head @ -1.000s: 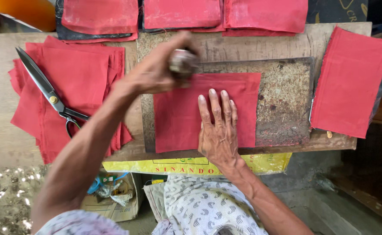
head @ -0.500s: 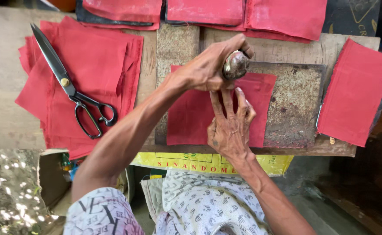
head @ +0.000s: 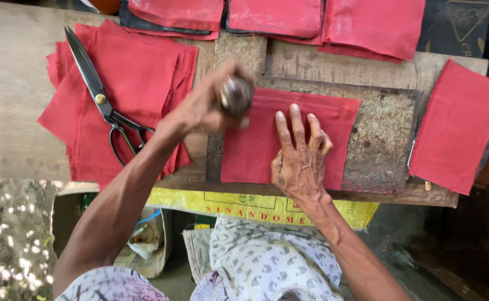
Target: The person folds red fabric pieces on a wooden workbench, aligns edges, and uses a round stone to press and smooth the folds. The person repeatedly handles individual fabric pieces, stacks them, and continues the folding and pressing cycle.
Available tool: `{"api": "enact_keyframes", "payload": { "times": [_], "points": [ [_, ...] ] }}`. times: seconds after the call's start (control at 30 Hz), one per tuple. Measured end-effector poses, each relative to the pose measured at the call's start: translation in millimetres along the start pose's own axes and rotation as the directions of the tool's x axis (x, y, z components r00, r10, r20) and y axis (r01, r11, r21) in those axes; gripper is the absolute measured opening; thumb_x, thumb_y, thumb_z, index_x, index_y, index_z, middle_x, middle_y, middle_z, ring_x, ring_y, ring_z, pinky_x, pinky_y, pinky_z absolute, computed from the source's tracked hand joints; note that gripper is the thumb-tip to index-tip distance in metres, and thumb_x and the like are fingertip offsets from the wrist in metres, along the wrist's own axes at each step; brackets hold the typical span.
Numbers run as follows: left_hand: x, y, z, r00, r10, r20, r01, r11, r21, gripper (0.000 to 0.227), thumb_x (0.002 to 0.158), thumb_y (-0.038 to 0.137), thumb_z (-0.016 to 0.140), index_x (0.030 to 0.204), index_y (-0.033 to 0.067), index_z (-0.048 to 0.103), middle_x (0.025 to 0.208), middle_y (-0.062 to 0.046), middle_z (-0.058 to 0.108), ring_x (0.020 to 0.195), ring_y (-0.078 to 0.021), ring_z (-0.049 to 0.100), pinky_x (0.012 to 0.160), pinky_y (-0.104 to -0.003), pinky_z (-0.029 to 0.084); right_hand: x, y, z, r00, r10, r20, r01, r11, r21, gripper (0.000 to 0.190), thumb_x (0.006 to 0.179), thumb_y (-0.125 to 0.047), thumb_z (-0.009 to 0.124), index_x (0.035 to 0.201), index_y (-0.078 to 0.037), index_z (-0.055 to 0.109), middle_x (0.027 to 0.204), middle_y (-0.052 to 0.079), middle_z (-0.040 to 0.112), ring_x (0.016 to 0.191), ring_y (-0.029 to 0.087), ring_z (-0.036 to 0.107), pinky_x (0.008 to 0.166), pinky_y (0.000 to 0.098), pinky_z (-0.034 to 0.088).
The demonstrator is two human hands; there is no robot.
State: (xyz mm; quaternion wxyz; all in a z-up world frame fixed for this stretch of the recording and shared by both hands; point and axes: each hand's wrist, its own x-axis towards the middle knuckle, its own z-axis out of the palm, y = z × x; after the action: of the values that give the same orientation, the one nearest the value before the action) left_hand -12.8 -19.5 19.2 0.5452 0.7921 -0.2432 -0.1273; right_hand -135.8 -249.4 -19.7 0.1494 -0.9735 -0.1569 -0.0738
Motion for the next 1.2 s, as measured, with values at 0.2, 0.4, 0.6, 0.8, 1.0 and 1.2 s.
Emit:
{"api": "enact_keyframes", "payload": {
  "times": [0.2,0.4,0.6,0.8,1.0,1.2],
  "points": [
    [-7.8,-3.5,-3.8,0.999,-0.035,0.024,0.034,0.998,0.057,0.067,0.070,0.012,0.087,0.125,0.0120,0.051,0.128,-0.011,0.062,0.123,-0.0297,0.063,0.106,-0.046,0.053,-2.1,1.0,3.9,1.000,-0.022,-0.002,0.022,1.000,0.006,0.085,0.075,-0.011,0.061,0.158,-0.010,0.043,0.167,0.014,0.029,0.143,0.041,0.031,0.110,0.0592,0.028],
    [5.8,-23.7,-0.6,0.999,-0.049,-0.010,0.050,0.998,0.043,0.058,0.077,0.017,0.084,0.125,0.0115,0.052,0.127,-0.012,0.065,0.119,-0.0270,0.067,0.098,-0.041,0.056,-2.8,4.2,7.1,1.000,-0.017,-0.018,0.017,1.000,0.001,0.083,0.076,-0.012,0.062,0.157,-0.010,0.043,0.167,0.013,0.030,0.143,0.041,0.032,0.111,0.0588,0.028],
    [-24.6,38.5,-29.8,0.701,-0.033,0.713,0.127,0.989,-0.079,0.054,0.062,0.025,0.093,0.105,0.0055,0.067,0.095,-0.008,0.074,0.087,-0.0215,0.073,0.081,-0.035,0.063,15.3,37.9,-11.2,0.992,-0.014,-0.123,0.035,0.985,0.171,0.076,0.091,-0.024,0.068,0.159,-0.008,0.040,0.164,0.017,0.034,0.145,0.039,0.032,0.119,0.0570,0.024],
    [-73.6,18.5,-23.4,0.899,-0.190,-0.395,0.172,0.982,-0.081,0.069,0.072,0.016,0.095,0.125,0.0027,0.052,0.113,-0.006,0.069,0.104,-0.0134,0.069,0.092,-0.028,0.061,59.5,77.3,-55.1,0.991,-0.090,0.097,0.074,0.986,0.151,0.084,0.070,-0.021,0.087,0.144,-0.003,0.053,0.125,0.018,0.055,0.121,0.038,0.047,0.106,0.0598,0.033],
    [-90.5,-24.2,2.1,0.804,-0.051,-0.592,0.176,0.972,0.154,0.077,0.078,0.006,0.095,0.139,0.0023,0.047,0.130,-0.013,0.063,0.115,-0.0193,0.065,0.103,-0.034,0.057,59.0,75.4,-90.3,0.978,-0.059,0.198,-0.014,0.937,0.349,0.020,0.076,0.004,0.074,0.094,0.001,0.066,0.102,0.012,0.056,0.093,0.027,0.061,0.081,0.0402,0.058],
    [-106.2,-35.2,3.3,0.821,0.040,-0.570,0.200,0.914,0.352,0.127,0.073,0.013,0.099,0.162,-0.0005,0.008,0.141,-0.019,0.055,0.129,-0.0273,0.058,0.113,-0.040,0.052,-20.2,142.6,-131.2,0.973,0.205,0.103,-0.210,0.616,0.759,0.033,0.085,0.015,0.064,0.113,0.001,0.071,0.105,0.003,0.075,0.097,0.013,0.071,0.086,0.0279,0.061]
  ]
}}
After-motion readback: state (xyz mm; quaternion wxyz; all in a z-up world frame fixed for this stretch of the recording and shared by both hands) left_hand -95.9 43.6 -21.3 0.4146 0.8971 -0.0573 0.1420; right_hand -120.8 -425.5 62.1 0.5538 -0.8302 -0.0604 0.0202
